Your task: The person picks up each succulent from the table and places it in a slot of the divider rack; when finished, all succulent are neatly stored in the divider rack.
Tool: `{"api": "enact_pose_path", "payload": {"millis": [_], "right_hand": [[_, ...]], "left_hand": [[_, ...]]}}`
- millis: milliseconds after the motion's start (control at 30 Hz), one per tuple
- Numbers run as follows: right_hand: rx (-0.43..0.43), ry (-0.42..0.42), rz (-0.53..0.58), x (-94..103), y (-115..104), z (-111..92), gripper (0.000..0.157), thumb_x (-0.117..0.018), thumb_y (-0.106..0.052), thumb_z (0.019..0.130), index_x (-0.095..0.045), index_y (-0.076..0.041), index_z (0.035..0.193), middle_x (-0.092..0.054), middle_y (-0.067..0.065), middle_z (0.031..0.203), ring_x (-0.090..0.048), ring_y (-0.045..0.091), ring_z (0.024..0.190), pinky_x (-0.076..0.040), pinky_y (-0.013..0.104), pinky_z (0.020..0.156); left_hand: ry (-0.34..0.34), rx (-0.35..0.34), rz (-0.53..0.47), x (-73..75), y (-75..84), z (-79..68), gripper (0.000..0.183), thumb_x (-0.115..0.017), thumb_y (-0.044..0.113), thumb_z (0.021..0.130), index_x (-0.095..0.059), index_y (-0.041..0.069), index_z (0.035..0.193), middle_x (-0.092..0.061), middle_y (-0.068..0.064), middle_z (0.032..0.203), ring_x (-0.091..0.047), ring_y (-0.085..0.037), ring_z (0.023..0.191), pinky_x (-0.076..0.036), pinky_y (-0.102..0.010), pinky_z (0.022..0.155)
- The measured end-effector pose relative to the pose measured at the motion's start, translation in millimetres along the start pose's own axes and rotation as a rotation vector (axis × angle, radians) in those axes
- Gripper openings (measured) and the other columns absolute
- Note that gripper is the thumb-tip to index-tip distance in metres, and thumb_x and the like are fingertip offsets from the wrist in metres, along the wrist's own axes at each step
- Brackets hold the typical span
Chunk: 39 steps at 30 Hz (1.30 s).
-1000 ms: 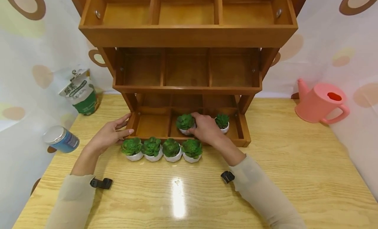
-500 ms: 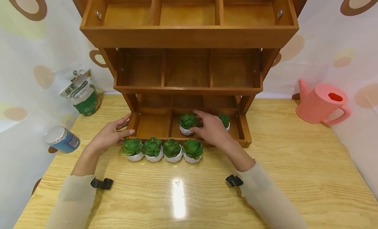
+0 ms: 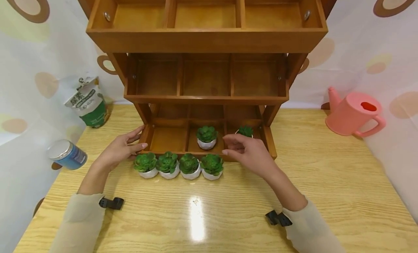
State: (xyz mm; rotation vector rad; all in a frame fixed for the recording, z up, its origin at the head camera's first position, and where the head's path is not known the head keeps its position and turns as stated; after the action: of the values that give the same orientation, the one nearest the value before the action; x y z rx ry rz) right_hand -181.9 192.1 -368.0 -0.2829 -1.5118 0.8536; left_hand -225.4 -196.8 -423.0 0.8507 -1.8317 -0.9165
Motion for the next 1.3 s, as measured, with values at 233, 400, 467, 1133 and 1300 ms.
{"api": "enact_pose_path", "payload": {"millis": [233,400,467,1133,1300], "right_hand": [[0.008,-0.049,0.067,-13.1,7.7,-15.4,0.038,-0.075,-0.021,0.094,-0.069,-0.009,0.129,-0.076,0.006,0.117,-0.075,0.018,0.098,-0.06,0.025,0.079],[0.005,-0.093,0.098,-20.6,10.7,-18.2,0.039,-0.074,-0.023,0.095,-0.068,-0.011,0.131,-0.076,0.005,0.116,-0.074,0.017,0.099,-0.059,0.021,0.078],[0.002,-0.113,0.107,-23.1,12.0,-18.9,0.039,-0.073,-0.025,0.095,-0.067,-0.011,0.131,-0.075,0.005,0.117,-0.074,0.017,0.1,-0.059,0.021,0.078],[-0.039,-0.19,0.115,-38.6,17.2,-16.6,0.05,-0.077,-0.03,0.092,-0.064,-0.007,0.134,-0.074,0.009,0.119,-0.074,0.022,0.104,-0.061,0.031,0.085],[-0.045,-0.237,0.128,-39.2,17.6,-18.1,0.058,-0.078,-0.033,0.09,-0.06,-0.004,0.138,-0.071,0.014,0.125,-0.071,0.027,0.109,-0.06,0.036,0.089]], "left_hand": [[0.0,-0.003,0.005,-0.1,-0.2,-0.4,0.075,-0.061,0.026,0.103,-0.017,0.032,0.163,-0.023,-0.019,0.168,-0.055,-0.038,0.135,-0.059,-0.045,0.093],[0.0,-0.002,0.003,-0.2,-1.0,-1.2,0.075,-0.061,0.026,0.103,-0.017,0.032,0.163,-0.022,-0.019,0.168,-0.055,-0.038,0.135,-0.059,-0.045,0.092],[-0.002,-0.001,0.002,-0.5,-1.4,-1.3,0.075,-0.061,0.026,0.103,-0.017,0.033,0.163,-0.022,-0.019,0.168,-0.055,-0.037,0.134,-0.06,-0.044,0.092],[-0.006,-0.011,-0.009,0.9,-0.4,1.3,0.076,-0.062,0.026,0.103,-0.017,0.033,0.163,-0.023,-0.019,0.167,-0.055,-0.038,0.135,-0.059,-0.046,0.093],[-0.003,-0.021,-0.007,0.8,-1.5,1.1,0.075,-0.062,0.026,0.103,-0.017,0.034,0.163,-0.022,-0.02,0.168,-0.058,-0.037,0.132,-0.061,-0.041,0.088]]}}
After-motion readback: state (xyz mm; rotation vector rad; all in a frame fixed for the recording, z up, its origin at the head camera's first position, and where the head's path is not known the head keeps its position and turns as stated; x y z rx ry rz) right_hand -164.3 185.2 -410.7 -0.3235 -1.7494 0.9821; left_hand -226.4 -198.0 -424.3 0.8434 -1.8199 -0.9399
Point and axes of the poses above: each hand's wrist, its own z-axis towards the middle knuckle, its own x-axis out of the back of the hand, y = z × x, the point moved 5 cm from there along z, towards the middle knuckle
